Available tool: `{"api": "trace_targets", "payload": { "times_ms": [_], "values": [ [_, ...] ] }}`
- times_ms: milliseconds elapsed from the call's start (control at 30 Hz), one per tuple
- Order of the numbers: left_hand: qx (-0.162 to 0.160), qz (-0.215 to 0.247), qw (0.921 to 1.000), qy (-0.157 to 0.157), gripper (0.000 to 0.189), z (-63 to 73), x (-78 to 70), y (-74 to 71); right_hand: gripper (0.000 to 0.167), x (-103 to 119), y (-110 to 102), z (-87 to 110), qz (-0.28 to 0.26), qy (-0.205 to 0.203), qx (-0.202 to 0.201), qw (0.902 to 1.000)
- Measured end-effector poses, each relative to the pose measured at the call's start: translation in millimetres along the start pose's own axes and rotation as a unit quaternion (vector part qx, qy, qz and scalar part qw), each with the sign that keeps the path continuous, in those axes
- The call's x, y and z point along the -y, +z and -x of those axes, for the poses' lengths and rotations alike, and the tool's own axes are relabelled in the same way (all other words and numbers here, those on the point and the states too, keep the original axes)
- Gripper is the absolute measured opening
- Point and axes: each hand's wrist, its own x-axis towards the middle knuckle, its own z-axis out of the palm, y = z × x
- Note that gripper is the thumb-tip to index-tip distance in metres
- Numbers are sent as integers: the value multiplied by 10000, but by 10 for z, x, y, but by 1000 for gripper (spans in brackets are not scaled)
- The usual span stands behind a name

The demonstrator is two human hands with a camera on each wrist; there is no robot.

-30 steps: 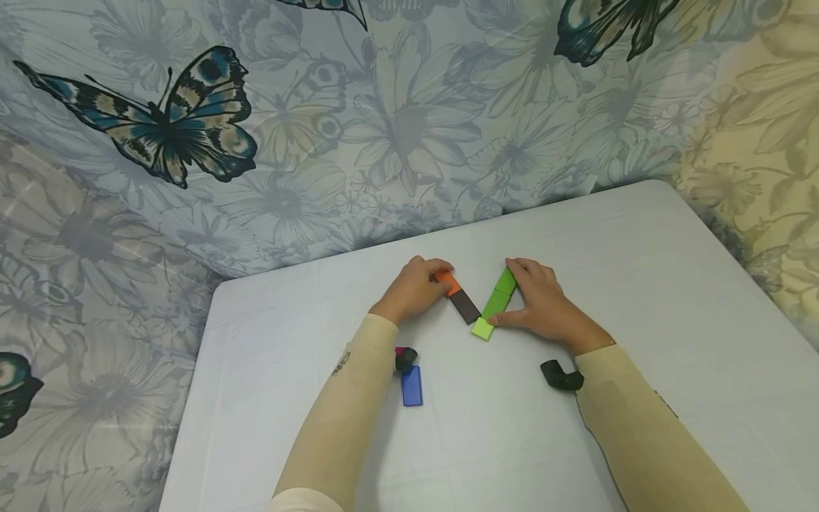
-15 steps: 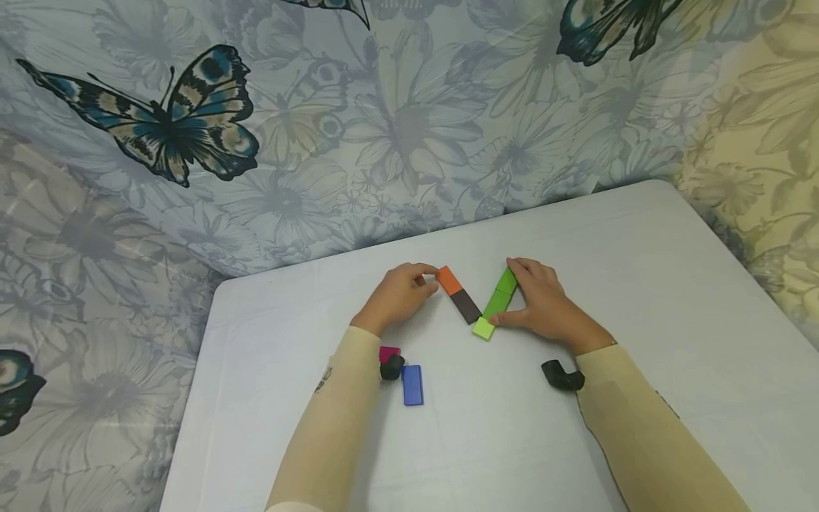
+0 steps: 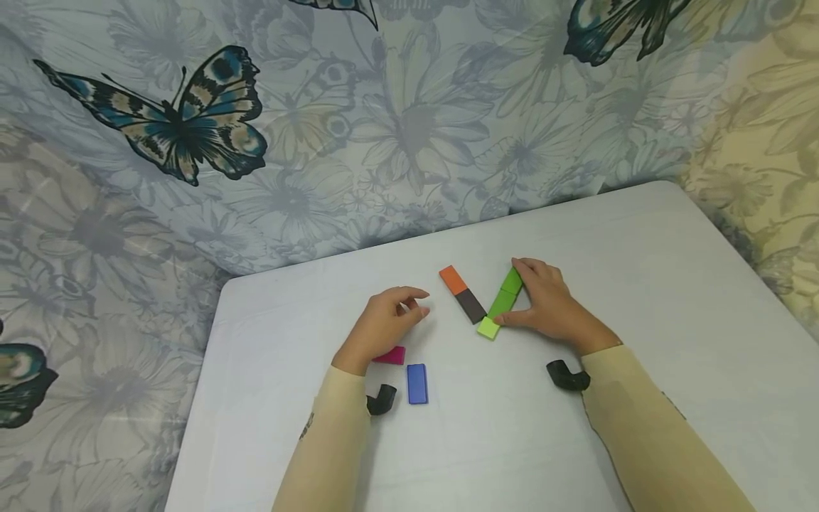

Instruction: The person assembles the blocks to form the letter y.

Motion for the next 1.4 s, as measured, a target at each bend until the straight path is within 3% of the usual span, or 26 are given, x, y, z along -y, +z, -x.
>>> {"api": "trace_targets", "payload": {
  "times_ms": [100, 233, 500, 667, 800, 900, 1167, 1400],
  "values": [
    [2, 235, 9997, -8, 34, 154, -4, 57, 122, -11, 10, -7, 6, -14, -2, 10000],
    [-12, 90, 9999, -58, 30, 364, -16, 125, 122, -15, 15, -6, -17, -19, 17, 10000],
    [-279, -896, 9942, -526, 14, 706, -110, 189, 118, -47, 3, -2, 18, 16, -2, 10000],
    [-185, -1432, 9842, -1023, 29, 844, -158, 252, 115, -69, 12, -15, 14, -3, -2, 10000],
    [-5, -1645, 9780, -1282, 42, 901, -183, 314, 112, -66, 12, -13, 28, -16, -29, 10000],
    [148, -1723, 9770, -1250, 43, 919, -191, 354, 110, -55, 11, -3, 30, -5, -33, 10000],
    [480, -1781, 9788, -888, 32, 875, -155, 418, 108, -41, 14, -2, 15, -87, -74, 9999],
    [477, -1493, 9865, -465, 33, 806, -110, 503, 107, -20, 12, -13, 50, -56, -67, 9999]
  ]
}}
